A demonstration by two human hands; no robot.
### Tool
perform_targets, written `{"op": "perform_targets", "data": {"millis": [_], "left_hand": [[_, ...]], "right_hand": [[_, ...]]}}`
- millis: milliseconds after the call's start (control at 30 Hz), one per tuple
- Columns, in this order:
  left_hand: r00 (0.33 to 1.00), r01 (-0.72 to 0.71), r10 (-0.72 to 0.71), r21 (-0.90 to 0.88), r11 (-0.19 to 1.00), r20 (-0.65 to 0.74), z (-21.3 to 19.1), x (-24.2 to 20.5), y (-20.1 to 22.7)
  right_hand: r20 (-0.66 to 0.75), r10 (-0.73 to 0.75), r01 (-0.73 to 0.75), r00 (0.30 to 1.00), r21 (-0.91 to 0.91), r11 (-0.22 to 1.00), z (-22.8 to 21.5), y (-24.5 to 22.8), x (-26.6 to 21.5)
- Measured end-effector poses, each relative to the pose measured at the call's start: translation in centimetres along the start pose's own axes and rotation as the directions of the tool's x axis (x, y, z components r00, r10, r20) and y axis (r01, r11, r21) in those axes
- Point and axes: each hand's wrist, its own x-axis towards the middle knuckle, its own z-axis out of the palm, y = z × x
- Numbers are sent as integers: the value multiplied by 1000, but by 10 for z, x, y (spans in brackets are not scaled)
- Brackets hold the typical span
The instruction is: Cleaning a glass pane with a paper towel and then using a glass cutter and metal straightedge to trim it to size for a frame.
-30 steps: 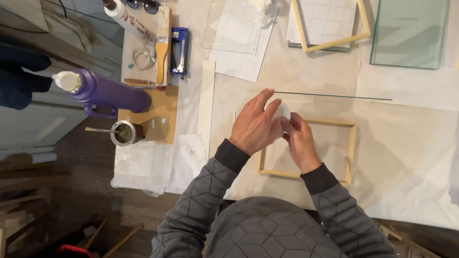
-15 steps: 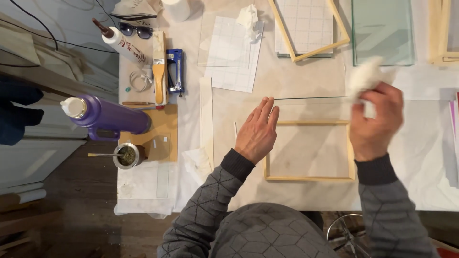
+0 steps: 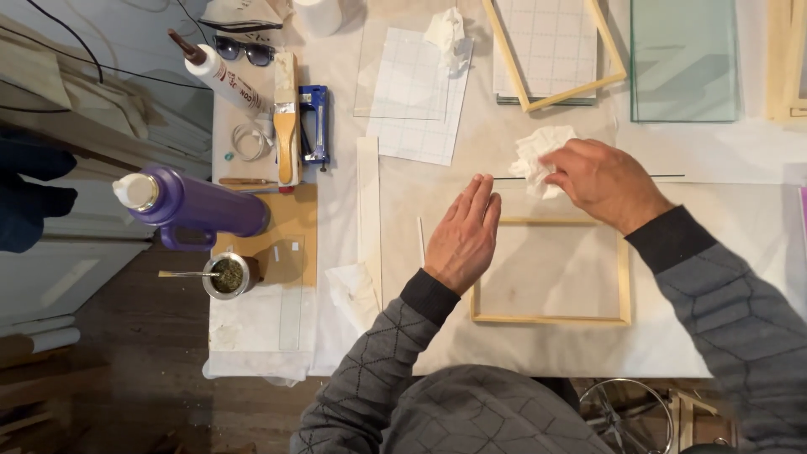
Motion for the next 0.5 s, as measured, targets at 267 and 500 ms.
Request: {"op": "perform_targets", "data": {"millis": [267,500], "left_hand": [[998,65,-65,18,998,19,-3,-1,5],[967,214,-205,43,976,-150,-4,-15,38]], "right_hand": [[235,-9,25,972,-67,997,-9,15,5],[197,4,48,980,-255,966,19,25,7]]}}
